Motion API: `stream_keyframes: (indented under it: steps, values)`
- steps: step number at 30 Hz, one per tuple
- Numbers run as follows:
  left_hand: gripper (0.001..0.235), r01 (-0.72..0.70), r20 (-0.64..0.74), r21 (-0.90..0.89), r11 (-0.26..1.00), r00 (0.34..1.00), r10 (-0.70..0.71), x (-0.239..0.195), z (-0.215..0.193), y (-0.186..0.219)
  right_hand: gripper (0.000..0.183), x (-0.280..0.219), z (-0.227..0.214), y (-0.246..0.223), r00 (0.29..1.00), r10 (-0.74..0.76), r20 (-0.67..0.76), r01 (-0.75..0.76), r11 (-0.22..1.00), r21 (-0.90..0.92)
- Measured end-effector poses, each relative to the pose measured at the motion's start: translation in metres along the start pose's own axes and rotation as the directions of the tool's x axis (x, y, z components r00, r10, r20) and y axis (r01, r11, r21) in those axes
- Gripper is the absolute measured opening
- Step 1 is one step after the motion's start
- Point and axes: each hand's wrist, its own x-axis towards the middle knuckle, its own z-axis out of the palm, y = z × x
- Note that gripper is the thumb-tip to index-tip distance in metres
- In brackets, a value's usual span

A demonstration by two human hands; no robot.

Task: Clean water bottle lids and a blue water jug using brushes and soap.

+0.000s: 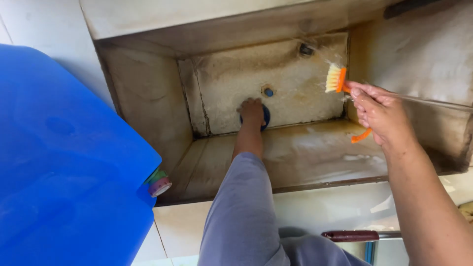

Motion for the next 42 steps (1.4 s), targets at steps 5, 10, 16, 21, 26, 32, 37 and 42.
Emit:
stream_keyframes:
  steps: [5,10,16,21,26,32,37,42]
  values:
    - [0.073,-0.187,-0.097,-0.093,0.978,0.979,0.178,0.093,0.042,0.026,0.032,0.01,0.005,0.021,0.999,0.042,0.007,-0.042,0.999,-0.017]
    - [0.055,-0.449,-0.136,-0.31,0.838,0.894,0.428,-0.023,-0.054,0.088,0.023,-0.032,0.009,0.001,0.846,-0.532,0.007,0.451,0.709,-0.543]
    - [0.044,-0.776,-0.648,-0.592,0.219,0.62,0.443,-0.182,-0.099,0.09,0.022,-0.084,0.007,-0.031,0.784,-0.616,-0.081,0.383,0.582,-0.718]
    - [0.025,-0.875,-0.837,-0.484,0.002,0.464,0.29,-0.237,-0.088,0.061,0.021,-0.129,0.023,-0.043,0.611,-0.789,-0.059,0.642,0.538,-0.546]
    - [0.025,-0.857,-0.852,-0.514,0.031,0.514,0.096,-0.275,-0.087,0.048,0.021,-0.142,0.016,-0.059,0.619,-0.785,0.011,0.618,0.479,-0.623]
    - [0.027,-0.893,-0.893,-0.449,-0.032,0.447,0.055,-0.314,-0.093,0.038,0.02,-0.157,0.014,-0.085,0.544,-0.821,0.175,0.687,0.315,-0.654]
    - [0.03,-0.861,-0.874,-0.487,-0.146,0.481,0.073,-0.337,-0.1,0.026,0.022,-0.184,0.022,-0.094,0.546,-0.81,0.213,0.757,0.368,-0.54]
    - [0.028,-0.794,-0.849,-0.502,-0.344,0.528,0.019,-0.318,-0.102,0.004,0.02,-0.162,0.01,-0.087,0.535,-0.82,0.204,0.72,0.316,-0.618]
